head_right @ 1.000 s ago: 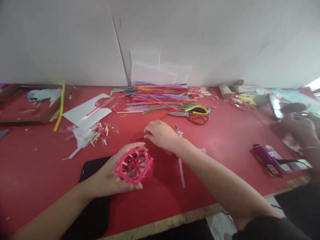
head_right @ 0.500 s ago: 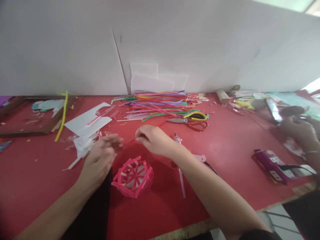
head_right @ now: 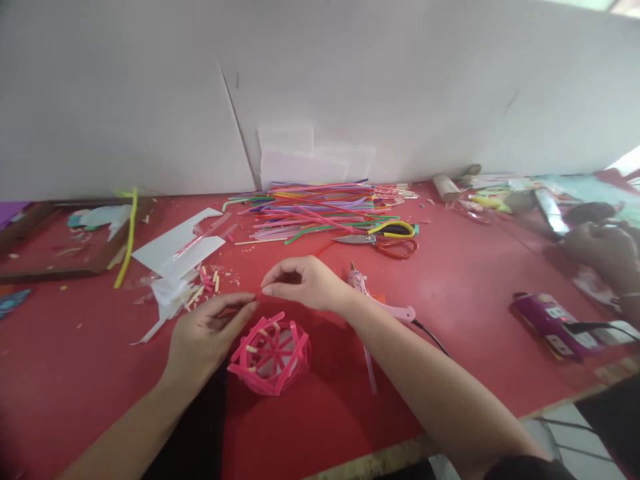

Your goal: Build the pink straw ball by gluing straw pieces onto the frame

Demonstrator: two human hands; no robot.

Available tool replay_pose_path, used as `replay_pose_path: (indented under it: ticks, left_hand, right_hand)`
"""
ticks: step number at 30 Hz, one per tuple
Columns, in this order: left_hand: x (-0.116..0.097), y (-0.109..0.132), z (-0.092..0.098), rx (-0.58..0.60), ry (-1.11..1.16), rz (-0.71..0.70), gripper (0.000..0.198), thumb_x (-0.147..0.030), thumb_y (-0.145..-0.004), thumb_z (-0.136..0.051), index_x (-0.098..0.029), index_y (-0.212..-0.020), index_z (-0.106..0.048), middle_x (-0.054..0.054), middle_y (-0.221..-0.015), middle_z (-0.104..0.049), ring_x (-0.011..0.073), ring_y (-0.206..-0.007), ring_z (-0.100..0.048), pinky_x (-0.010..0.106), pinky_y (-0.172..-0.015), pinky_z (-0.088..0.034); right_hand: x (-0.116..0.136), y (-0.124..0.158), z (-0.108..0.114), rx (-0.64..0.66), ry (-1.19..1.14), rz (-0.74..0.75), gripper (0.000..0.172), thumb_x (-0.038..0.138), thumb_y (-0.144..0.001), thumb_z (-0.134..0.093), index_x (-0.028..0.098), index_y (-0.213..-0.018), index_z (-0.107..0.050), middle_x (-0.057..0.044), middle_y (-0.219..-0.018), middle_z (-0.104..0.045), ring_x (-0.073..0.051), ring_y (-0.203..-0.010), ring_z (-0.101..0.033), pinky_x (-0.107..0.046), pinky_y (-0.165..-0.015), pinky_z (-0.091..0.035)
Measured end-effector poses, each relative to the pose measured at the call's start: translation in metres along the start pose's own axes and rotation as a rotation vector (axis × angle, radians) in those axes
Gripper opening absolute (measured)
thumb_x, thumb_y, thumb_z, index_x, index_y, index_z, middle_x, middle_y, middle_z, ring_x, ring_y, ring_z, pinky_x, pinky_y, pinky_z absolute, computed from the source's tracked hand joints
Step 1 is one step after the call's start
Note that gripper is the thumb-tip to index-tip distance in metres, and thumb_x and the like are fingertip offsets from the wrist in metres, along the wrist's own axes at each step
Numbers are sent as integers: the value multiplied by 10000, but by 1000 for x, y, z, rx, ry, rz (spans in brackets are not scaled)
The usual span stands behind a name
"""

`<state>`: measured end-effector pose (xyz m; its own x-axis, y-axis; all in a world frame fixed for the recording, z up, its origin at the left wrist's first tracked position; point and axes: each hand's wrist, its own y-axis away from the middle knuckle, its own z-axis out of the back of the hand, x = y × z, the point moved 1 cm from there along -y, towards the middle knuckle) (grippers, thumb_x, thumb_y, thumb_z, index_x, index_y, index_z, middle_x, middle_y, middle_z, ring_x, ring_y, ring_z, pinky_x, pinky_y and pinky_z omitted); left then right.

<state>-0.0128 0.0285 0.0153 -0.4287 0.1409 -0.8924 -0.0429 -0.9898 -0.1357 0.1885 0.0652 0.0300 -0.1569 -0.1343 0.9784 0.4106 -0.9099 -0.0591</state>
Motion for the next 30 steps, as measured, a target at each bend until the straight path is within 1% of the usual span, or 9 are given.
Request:
replay_pose_path:
  ticks: [5, 7, 11, 13, 16, 19, 22, 28, 30]
  left_hand:
    - [-1, 1, 1, -30, -8, -23, 192, -396, -791, -711, -230, -860, -779, 27, -852, -804, 210, -774, -751, 298, -732, -608]
    - [0, 0, 0, -18, -5, -27, 178, -391, -786, -718, -231, -838, -777, 25, -826, -800, 206, -757, -748, 276, -681, -596]
    - [0, 0, -2, 11, 27, -23, 185, -394, -781, -725, -220, -826, -770, 32, -807, -795, 195, -713, -741, 243, -592, -575]
    - [0, 0, -3, 30, 59, -17, 197, -400, -782, -728, -211, -821, -765, 39, -803, -792, 196, -717, -741, 244, -603, -583]
    - [0, 0, -3, 58, 105, -20, 206, -404, -790, -725, -201, -815, -752, 39, -780, -779, 192, -708, -733, 252, -626, -591]
    - [1, 0, -3, 104, 149, -42, 168, -365, -812, -713, -198, -803, -730, 28, -764, -762, 178, -697, -720, 250, -646, -588]
    - [2, -1, -4, 151, 183, -58, 130, -322, -822, -706, -196, -788, -713, 24, -755, -749, 174, -711, -712, 249, -655, -580]
    - [2, -2, -6, 151, 201, -48, 153, -332, -826, -697, -189, -773, -685, 27, -749, -734, 168, -692, -695, 246, -624, -569]
    - [2, -1, -6, 149, 195, -45, 160, -338, -830, -693, -189, -773, -678, 28, -750, -731, 168, -695, -693, 244, -618, -563]
  right_hand:
    - [-7, 0, -5, -26, -163, -14, 308, 405, -738, -781, 171, -935, -742, -37, -873, -738, -132, -737, -662, -278, -700, -541]
    - [-7, 0, -7, -25, -186, -11, 300, 394, -721, -807, 173, -917, -758, -36, -860, -742, -139, -749, -668, -283, -704, -545]
    - [-3, -1, -10, -9, -192, 8, 212, 347, -701, -835, 179, -816, -776, -19, -805, -730, -145, -766, -665, -287, -731, -536]
    - [-2, -2, -11, -6, -190, 14, 201, 346, -695, -843, 180, -783, -774, -14, -793, -717, -143, -766, -654, -284, -733, -526]
    - [-1, -1, -12, -3, -191, 14, 245, 391, -690, -849, 175, -761, -759, -12, -773, -702, -140, -741, -639, -282, -711, -518]
    - [1, 0, -12, 1, -204, 16, 292, 423, -665, -864, 168, -723, -734, -8, -749, -682, -135, -708, -630, -274, -675, -514]
    - [3, 1, -12, -6, -219, 23, 295, 426, -667, -862, 166, -693, -724, -7, -744, -664, -128, -694, -624, -267, -664, -510]
    - [2, 2, -10, -90, -281, 39, 316, 467, -673, -847, 186, -693, -705, -7, -773, -666, -129, -717, -622, -282, -710, -518]
    - [2, 2, -9, -105, -302, 35, 300, 451, -674, -847, 188, -700, -705, -8, -780, -672, -129, -714, -623, -286, -711, -522]
